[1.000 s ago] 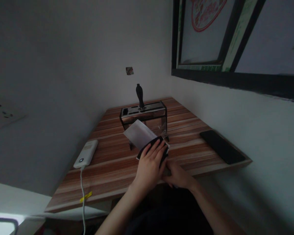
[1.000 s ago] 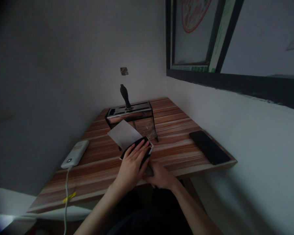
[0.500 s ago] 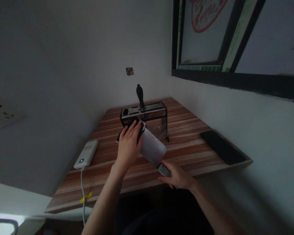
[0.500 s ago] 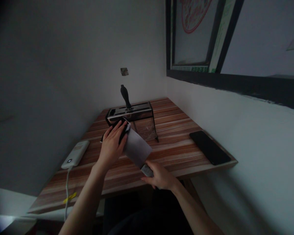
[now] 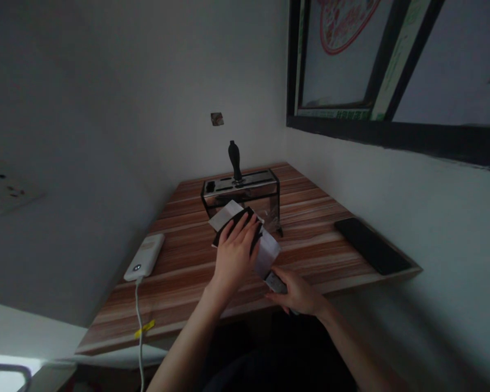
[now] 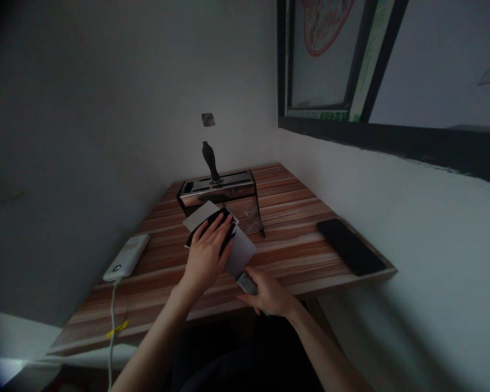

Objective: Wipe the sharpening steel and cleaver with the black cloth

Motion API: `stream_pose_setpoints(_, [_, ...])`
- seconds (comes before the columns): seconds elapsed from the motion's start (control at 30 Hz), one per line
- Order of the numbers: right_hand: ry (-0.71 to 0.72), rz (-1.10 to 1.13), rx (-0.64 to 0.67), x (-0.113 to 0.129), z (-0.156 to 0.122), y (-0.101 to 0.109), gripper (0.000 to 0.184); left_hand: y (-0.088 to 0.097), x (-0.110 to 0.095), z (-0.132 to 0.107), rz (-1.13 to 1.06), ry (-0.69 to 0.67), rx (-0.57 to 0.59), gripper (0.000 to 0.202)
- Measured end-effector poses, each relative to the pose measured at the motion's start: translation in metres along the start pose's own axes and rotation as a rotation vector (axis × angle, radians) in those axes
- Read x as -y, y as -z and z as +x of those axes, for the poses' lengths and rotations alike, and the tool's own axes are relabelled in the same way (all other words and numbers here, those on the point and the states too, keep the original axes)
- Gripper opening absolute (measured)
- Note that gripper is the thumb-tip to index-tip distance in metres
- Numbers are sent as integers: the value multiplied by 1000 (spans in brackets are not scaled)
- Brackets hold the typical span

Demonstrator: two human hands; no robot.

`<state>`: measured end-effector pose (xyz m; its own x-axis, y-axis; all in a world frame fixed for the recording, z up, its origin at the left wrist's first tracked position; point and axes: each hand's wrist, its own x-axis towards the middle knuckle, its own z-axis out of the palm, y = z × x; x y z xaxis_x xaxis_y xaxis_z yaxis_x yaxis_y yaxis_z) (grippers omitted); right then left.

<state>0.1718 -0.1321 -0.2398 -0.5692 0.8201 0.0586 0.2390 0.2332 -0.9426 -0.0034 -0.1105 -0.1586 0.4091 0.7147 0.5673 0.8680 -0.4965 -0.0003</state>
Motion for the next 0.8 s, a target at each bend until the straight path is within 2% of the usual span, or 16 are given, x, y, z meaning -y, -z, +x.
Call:
stream_pose_setpoints(0.17, [31, -49, -60, -2, 2, -1, 23, -9, -22, -12, -50, -44, 43, 39])
stream_pose_setpoints(0.4, [-70, 3, -59, 1, 1, -2, 16, -17, -46, -26, -107, -94, 73, 38])
stream_pose_setpoints(0.63, [-100, -60, -42, -12, 1, -4, 13, -19, -57, -33, -258, -85, 106, 37])
stream_pose_setpoints(0.73, [-93, -29, -53, -14, 2, -5, 8, -14, -59, -28, -359, -61, 130, 36])
stream_pose_setpoints(0.8, [-72, 10, -54, -12, 3, -4, 12, -8, -56, -25, -442, -10, 123, 35])
